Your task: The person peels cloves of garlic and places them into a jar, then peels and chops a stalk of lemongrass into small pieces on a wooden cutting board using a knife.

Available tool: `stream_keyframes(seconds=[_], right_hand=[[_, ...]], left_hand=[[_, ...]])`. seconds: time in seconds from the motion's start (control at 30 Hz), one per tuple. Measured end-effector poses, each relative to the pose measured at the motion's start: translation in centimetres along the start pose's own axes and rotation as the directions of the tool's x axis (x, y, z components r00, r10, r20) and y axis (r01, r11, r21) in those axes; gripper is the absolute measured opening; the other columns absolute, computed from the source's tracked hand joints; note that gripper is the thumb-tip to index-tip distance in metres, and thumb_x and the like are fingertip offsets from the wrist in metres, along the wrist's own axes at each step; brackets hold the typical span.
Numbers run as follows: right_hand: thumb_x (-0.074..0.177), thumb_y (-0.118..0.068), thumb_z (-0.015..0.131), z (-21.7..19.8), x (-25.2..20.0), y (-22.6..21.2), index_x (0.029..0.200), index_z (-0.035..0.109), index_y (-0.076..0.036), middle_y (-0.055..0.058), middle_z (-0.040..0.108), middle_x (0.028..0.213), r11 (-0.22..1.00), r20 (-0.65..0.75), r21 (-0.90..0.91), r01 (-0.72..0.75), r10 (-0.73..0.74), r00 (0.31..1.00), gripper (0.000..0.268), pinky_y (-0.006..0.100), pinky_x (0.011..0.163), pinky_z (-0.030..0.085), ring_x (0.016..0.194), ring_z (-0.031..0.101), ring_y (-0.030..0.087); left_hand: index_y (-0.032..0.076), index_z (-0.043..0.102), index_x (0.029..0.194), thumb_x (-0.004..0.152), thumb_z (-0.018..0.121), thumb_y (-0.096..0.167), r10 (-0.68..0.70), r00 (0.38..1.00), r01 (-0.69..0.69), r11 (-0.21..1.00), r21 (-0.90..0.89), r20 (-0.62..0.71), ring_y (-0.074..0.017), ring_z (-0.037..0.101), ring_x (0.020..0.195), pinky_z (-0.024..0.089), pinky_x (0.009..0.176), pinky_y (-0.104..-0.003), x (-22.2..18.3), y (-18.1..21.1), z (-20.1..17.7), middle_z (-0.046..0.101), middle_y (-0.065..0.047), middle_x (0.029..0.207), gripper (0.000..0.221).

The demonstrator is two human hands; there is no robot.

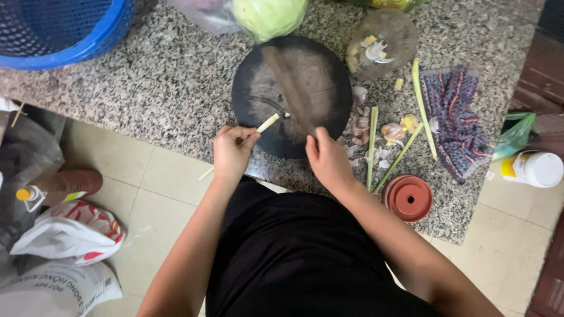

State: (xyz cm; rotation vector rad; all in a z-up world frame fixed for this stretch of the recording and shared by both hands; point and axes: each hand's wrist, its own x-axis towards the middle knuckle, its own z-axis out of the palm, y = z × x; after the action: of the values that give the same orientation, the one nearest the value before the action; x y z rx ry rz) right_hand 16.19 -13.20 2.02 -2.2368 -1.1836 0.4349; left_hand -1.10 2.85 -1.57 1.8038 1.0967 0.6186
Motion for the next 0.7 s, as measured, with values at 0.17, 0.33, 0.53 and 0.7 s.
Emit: stream_keyframes(seconds=[0.17,0.33,0.53,0.7], right_hand=[[0.106,-0.016,0.056,2.3,1.6,-2.1,0.107,0.053,-0.001,0.023,0.067,0.088,0.973,-0.103,-0.020,0.228,-0.229,0.968,0.015,0.051,0.059,0.053,0.071,0.067,0.043],[0.105,-0.018,0.055,2.8,2.7,-3.5,0.110,0.054,-0.002,0.022,0.070,0.092,0.985,-0.019,-0.101,0.142,-0.144,0.989,0.016,0.052,0.058,0.054,0.069,0.068,0.044],[0.106,-0.022,0.050,3.0,3.2,-3.7,0.110,0.049,-0.004,0.022,0.070,0.089,0.988,0.062,-0.119,0.101,-0.094,0.994,0.018,0.057,0.062,0.054,0.074,0.069,0.047],[0.104,-0.022,0.050,3.7,3.3,-3.7,0.106,0.047,-0.005,0.022,0.071,0.087,0.978,0.186,-0.206,0.029,0.010,0.982,0.017,0.059,0.061,0.054,0.073,0.069,0.048]], left_hand=[[0.007,0.082,0.094,0.081,0.087,0.011,0.000,1.000,0.000,1.000,0.018,-0.006,-0.0197,0.061,0.070,0.052,0.065,-0.034,0.2,-0.2,0.3,0.064,-0.009,0.080,0.014],[0.006,0.081,0.093,0.081,0.087,0.011,-0.002,1.000,0.002,1.000,0.000,-0.023,-0.0197,0.061,0.072,0.052,0.066,-0.035,0.0,0.2,0.4,0.064,-0.008,0.077,0.014],[0.006,0.081,0.091,0.080,0.087,0.011,-0.039,0.998,0.039,0.999,-0.001,-0.043,-0.0200,0.062,0.069,0.052,0.065,-0.035,-0.3,0.4,0.7,0.064,-0.009,0.080,0.014],[0.005,0.080,0.093,0.082,0.085,0.011,0.002,0.998,-0.004,0.999,-0.032,-0.057,-0.0192,0.063,0.072,0.052,0.065,-0.033,-0.5,0.4,0.5,0.065,-0.008,0.083,0.013]])
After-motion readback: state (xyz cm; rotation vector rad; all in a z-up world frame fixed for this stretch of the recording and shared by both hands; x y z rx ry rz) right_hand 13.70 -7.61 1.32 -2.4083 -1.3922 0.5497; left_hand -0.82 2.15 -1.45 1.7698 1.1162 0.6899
